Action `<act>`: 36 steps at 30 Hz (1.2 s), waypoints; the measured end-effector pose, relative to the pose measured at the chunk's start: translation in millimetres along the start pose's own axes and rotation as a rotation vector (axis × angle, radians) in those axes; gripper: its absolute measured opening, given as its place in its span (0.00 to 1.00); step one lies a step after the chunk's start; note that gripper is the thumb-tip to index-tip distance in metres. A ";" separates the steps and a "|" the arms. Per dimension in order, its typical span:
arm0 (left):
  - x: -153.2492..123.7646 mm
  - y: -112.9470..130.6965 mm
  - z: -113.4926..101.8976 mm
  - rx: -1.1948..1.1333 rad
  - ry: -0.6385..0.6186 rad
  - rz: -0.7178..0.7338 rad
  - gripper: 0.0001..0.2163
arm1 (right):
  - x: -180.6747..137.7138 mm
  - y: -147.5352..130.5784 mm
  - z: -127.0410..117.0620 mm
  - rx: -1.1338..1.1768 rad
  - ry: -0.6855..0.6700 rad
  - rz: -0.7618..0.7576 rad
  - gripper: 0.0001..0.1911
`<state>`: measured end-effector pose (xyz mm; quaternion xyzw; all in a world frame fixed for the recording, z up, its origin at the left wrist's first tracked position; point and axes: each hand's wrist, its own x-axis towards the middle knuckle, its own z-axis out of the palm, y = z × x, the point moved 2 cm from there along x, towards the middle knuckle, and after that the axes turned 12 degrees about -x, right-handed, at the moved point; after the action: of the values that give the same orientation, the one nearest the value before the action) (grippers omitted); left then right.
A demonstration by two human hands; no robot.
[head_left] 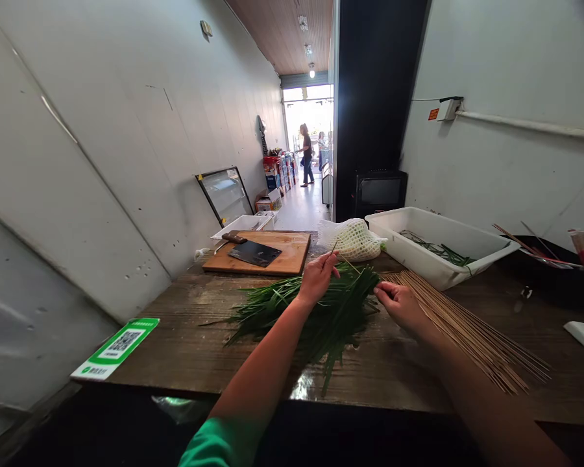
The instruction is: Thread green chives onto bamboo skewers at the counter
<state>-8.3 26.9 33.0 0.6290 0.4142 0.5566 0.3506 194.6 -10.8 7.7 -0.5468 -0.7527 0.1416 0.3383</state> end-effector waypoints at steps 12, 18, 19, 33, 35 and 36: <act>-0.8 -0.1 -0.3 0.087 -0.025 0.062 0.13 | -1.1 -0.6 1.1 0.000 -0.003 -0.029 0.16; -0.9 1.1 -0.4 0.121 -0.008 0.115 0.13 | -1.4 -3.1 -0.3 0.005 0.006 -0.042 0.16; -0.9 0.6 -0.2 0.115 -0.008 0.113 0.13 | -1.4 -3.4 -0.6 0.006 0.009 -0.042 0.16; -1.2 1.0 -0.3 0.092 -0.010 0.117 0.13 | -0.8 -0.3 0.7 0.018 -0.021 -0.031 0.16; -1.1 1.0 -0.4 0.101 -0.004 0.127 0.13 | -1.0 -0.5 0.6 0.014 -0.018 -0.030 0.16; -1.1 0.8 -0.3 0.106 -0.003 0.133 0.13 | -1.0 -0.9 0.4 0.008 -0.016 -0.029 0.16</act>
<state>-8.6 25.6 33.3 0.6738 0.3997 0.5551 0.2796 193.9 -12.1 7.5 -0.5334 -0.7626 0.1441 0.3364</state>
